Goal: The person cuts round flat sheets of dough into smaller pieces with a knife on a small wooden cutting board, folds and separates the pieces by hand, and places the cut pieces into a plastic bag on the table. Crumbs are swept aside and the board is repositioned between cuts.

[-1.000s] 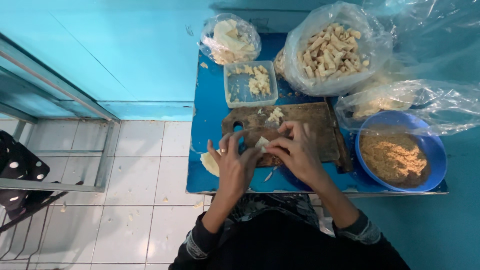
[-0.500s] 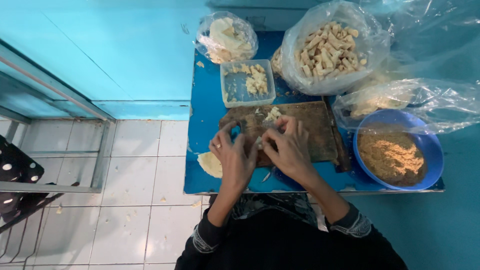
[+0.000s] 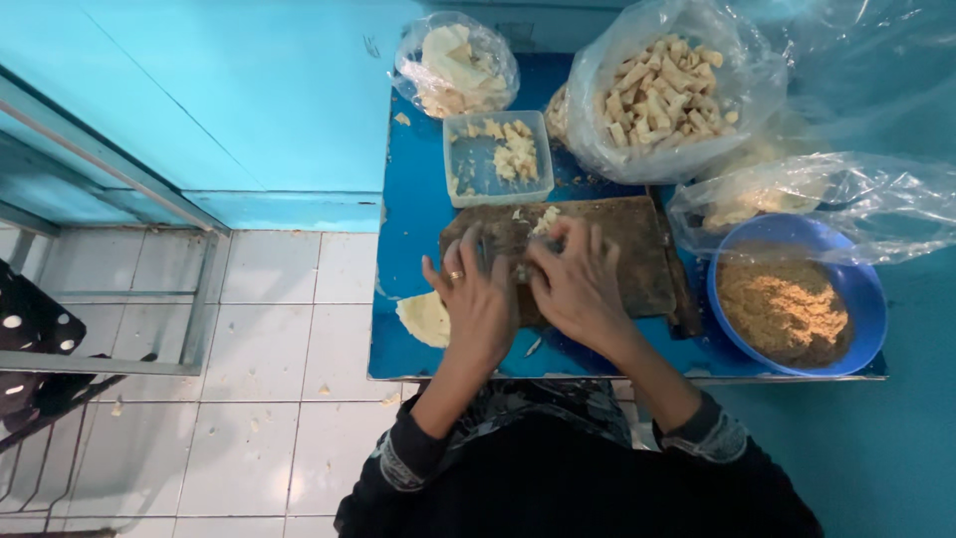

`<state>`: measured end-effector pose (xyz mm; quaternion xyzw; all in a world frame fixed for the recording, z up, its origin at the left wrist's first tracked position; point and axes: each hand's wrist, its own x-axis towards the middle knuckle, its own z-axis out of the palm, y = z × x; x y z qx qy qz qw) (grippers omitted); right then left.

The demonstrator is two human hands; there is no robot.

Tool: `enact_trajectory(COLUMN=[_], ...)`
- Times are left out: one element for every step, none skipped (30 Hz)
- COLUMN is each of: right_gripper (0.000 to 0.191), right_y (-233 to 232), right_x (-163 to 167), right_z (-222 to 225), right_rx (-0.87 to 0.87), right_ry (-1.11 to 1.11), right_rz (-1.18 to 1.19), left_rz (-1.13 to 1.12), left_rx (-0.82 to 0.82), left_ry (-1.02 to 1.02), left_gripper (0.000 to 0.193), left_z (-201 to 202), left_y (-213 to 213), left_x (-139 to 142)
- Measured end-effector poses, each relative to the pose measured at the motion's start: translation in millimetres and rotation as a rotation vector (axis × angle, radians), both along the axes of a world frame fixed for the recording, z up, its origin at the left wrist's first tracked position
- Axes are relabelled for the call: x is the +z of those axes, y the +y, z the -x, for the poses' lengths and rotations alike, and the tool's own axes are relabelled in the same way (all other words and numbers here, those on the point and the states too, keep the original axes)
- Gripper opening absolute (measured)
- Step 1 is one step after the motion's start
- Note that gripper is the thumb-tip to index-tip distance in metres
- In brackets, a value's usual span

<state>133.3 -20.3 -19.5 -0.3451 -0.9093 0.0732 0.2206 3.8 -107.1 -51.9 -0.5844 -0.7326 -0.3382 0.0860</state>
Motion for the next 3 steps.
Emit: enact_trajectory(right_gripper=[0.016, 0.017, 0.02], right_y=[2, 4, 6], right_x=[-3, -5, -7], right_z=[4, 7, 8], right_rx=[-0.016, -0.031, -0.05], right_ry=[-0.028, -0.056, -0.089], right_rz=[-0.016, -0.031, -0.072], left_rz=[-0.002, 0.023, 0.047], left_rx=[0.014, 0.06, 0.108], left_ry=[-0.002, 0.005, 0.014], left_gripper=[0.021, 0.024, 0.026], left_z=[-2, -2, -1], left_y=[4, 9, 15], left_x=[0, -1, 0])
